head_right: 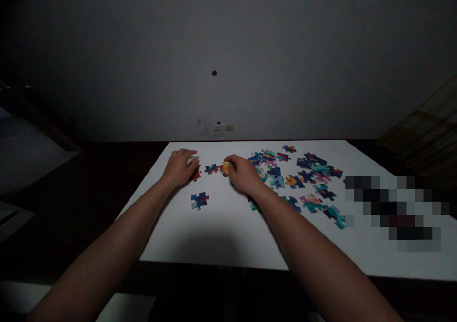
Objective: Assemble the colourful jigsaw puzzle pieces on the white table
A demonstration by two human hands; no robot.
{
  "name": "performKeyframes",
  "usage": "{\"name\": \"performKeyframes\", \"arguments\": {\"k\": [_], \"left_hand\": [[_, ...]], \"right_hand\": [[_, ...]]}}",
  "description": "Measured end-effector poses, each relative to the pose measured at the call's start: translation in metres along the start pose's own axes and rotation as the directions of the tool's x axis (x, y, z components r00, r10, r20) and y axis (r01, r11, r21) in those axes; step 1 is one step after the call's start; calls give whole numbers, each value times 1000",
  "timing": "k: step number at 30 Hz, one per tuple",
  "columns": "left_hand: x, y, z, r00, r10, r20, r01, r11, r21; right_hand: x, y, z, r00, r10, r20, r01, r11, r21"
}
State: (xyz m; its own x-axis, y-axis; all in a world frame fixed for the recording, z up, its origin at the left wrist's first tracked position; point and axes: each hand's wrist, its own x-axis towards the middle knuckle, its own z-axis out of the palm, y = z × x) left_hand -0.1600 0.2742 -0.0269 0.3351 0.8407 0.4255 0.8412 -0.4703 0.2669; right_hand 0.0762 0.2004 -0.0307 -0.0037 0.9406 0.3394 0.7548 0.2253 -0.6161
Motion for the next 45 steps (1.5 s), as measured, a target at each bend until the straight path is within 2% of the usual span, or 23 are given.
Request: {"name": "performKeyframes", "arguments": {"k": [4,9,12,15,17,20,23,26,29,33,37,41,45], "left_hand": [[-1,3,0,997,43,71,-42,999,-19],[3,-16,1,992,-127,25,127,992,-1],[5,-22,2,977,-198,83,197,980,27],[5,-22,4,970,-168,177,171,985,2],[4,-20,5,969,-146,200,155,987,-34],[3,-18,6,971,-133,198,154,984,-95],[1,-16,4,987,-76,139,99,981,-170],[-2,-11,3,995,10,103,25,942,-335],[-4,-6,3,982,65,177,43,840,-541],[-5,0,5,975,62,214,104,724,-682],[-6,9,4,976,32,214,156,580,-800],[-7,24,0,955,124,269,198,407,-892],[-11,37,-4,929,210,306,219,356,-908]], "right_hand": [[-1,0,2,1000,-7,9,7,1000,-30],[-1,6,4,1000,17,-3,-17,988,-153],[0,9,5,999,48,-15,-50,962,-269],[1,6,5,999,-14,-42,-3,926,-378],[2,0,5,993,-114,-27,93,911,-403],[0,-10,11,964,-256,66,262,887,-382],[-2,-15,22,930,-324,174,366,855,-368],[-3,-16,29,914,-340,223,401,845,-355],[-2,-17,29,926,-325,194,373,868,-328],[-2,-18,26,939,-310,149,337,917,-215],[2,-19,20,957,-286,42,280,954,107],[10,-20,18,993,-79,-91,112,882,457],[13,-20,20,994,68,-82,-2,787,617]]}}
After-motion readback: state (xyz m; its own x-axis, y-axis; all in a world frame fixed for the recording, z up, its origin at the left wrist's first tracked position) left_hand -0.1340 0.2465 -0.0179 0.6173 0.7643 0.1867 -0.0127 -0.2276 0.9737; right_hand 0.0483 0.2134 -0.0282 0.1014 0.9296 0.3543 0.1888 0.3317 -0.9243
